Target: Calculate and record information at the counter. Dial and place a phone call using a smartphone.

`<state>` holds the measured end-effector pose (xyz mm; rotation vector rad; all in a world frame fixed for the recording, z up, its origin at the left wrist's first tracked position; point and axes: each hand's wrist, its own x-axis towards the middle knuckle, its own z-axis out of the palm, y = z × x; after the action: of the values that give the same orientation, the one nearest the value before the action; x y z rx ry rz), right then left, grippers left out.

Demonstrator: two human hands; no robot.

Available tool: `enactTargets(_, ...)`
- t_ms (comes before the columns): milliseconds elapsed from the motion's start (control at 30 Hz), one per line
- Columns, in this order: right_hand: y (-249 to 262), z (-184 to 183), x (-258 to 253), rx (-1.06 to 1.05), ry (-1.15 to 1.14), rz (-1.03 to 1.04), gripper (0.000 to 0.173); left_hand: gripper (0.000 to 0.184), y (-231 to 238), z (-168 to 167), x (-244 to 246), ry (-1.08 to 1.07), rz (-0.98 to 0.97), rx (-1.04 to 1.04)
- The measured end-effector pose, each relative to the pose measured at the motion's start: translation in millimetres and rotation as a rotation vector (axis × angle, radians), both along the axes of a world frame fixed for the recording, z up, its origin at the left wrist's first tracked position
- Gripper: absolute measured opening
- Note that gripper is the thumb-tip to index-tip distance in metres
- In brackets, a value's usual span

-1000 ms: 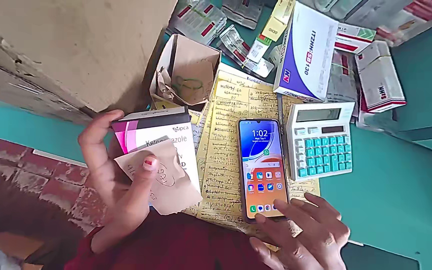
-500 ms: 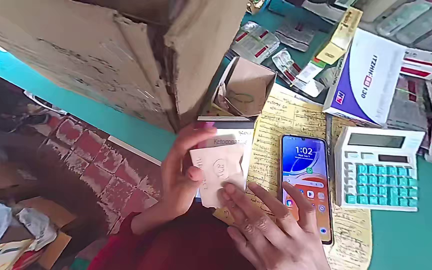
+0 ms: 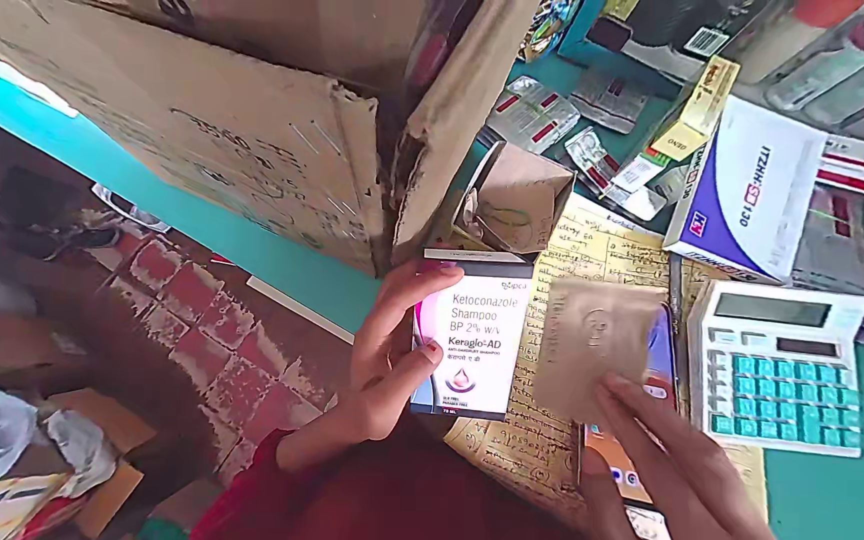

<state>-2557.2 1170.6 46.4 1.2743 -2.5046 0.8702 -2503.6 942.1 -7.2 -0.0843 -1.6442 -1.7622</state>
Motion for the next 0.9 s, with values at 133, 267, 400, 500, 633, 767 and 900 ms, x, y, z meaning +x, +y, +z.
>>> enactTargets(133,-6,-10,-1,0.121,-0.056,0.049,0.035,0.042,1,-1,-1,0.033,0.0,-0.005)
enactTargets(267,-7,-13,-2,0.188,0.087,0.001,0.032,0.045,3,-3,-3,0.055,0.008,-0.029)
enactTargets(400,9,-9,-4,0.043,0.175,-0.172,0.029,0.051,3,-2,-1,0.024,0.026,-0.06)
enactTargets(500,32,-14,-8,-0.035,0.223,-0.267,0.029,0.051,2,-3,-3,0.032,0.058,-0.127)
enactTargets(633,61,-24,-9,-0.084,0.233,-0.304,0.029,0.05,1,-5,-4,0.031,0.106,-0.184)
enactTargets(767,69,-33,-4,-0.067,0.221,-0.243,0.035,0.05,0,-3,-4,0.014,0.123,-0.206)
enactTargets(900,66,-35,-1,-0.05,0.219,-0.197,0.037,0.048,1,-3,-3,0.024,0.113,-0.169)
